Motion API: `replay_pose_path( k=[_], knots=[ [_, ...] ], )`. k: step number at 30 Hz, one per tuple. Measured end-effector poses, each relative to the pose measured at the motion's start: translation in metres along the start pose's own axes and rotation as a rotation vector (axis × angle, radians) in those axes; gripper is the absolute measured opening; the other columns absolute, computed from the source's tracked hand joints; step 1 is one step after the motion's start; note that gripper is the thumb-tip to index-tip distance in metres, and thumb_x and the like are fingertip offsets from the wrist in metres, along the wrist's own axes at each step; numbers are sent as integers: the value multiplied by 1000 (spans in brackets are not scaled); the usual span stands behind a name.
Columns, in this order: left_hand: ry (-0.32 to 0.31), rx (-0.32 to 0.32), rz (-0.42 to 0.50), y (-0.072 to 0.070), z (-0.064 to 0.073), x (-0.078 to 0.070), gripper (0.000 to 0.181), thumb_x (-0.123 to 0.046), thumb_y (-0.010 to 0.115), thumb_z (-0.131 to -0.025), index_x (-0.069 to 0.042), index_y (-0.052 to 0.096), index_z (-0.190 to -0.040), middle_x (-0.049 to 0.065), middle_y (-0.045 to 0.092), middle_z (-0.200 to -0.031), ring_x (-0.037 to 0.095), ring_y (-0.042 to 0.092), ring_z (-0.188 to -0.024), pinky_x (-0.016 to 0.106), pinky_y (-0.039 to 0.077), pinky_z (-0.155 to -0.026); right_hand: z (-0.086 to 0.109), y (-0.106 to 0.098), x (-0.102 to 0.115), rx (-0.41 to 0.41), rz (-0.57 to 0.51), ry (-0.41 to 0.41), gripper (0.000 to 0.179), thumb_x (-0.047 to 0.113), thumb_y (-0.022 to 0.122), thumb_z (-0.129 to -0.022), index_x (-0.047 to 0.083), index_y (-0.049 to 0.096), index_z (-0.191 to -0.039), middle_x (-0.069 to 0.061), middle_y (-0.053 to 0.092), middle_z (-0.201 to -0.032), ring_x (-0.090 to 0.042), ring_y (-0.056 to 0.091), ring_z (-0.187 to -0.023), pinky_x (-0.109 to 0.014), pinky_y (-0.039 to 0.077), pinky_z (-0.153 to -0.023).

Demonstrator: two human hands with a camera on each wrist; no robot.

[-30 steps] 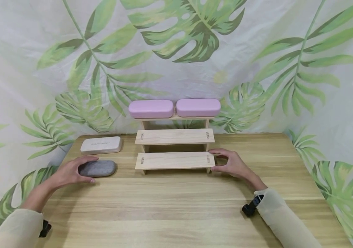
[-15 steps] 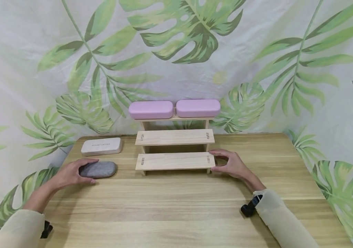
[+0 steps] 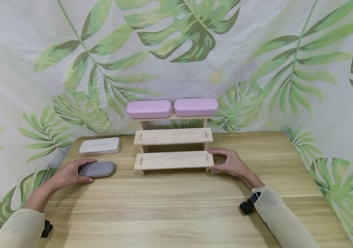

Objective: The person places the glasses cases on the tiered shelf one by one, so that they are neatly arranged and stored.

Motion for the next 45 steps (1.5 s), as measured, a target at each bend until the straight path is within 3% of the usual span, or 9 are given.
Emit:
replay_pose_path(
  k=[3,10,19,25,34,45],
  knots=[
    [-4,-3,-3,-1,0,1,76,-27,100,-73,-2,67,-136,24,68,-134,41,65,-120,34,51,-93,-2,0,1,2,-7,-3,64,11,95,-79,6,70,-138,-12,69,-140,-31,63,-131,-38,51,-112],
    [-3,-18,1,-1,1,4,71,-24,99,-74,-2,68,-134,22,70,-132,37,64,-118,15,44,-92,-6,2,6,-8,-29,1,64,-4,92,-77,-3,68,-136,-19,68,-139,-31,62,-132,-57,46,-112],
    [-6,-27,-1,1,-2,2,68,-24,99,-75,-2,69,-131,20,71,-129,33,66,-114,28,51,-91,-4,-1,0,-13,-2,31,65,12,96,-78,8,71,-138,-10,69,-140,-17,60,-134,-16,45,-110],
    [-25,-26,-5,0,-2,1,68,-23,99,-75,-1,69,-131,21,71,-129,34,65,-116,29,50,-92,-5,-1,1,-7,8,37,65,16,96,-79,10,71,-138,-9,69,-141,-26,59,-136,-15,43,-111],
    [-55,-21,-19,-5,-3,-10,70,-28,98,-77,-1,68,-134,23,70,-132,39,65,-119,50,52,-94,1,1,-4,-12,7,35,64,15,95,-80,9,70,-139,-11,67,-143,-13,57,-136,-14,44,-110],
    [-69,-45,-26,-14,-4,-26,70,-26,97,-79,-1,67,-137,22,69,-132,34,66,-112,44,53,-88,2,1,-4,-14,-19,39,64,15,95,-81,12,71,-140,-9,67,-144,-1,55,-134,-16,44,-111]
  ],
)
Point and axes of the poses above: each hand's wrist, its own z-axis away from the middle knuckle, its own y-axis out of the palm, x = y × z, the point moved 3 cm from there along -z, towards the middle knuckle
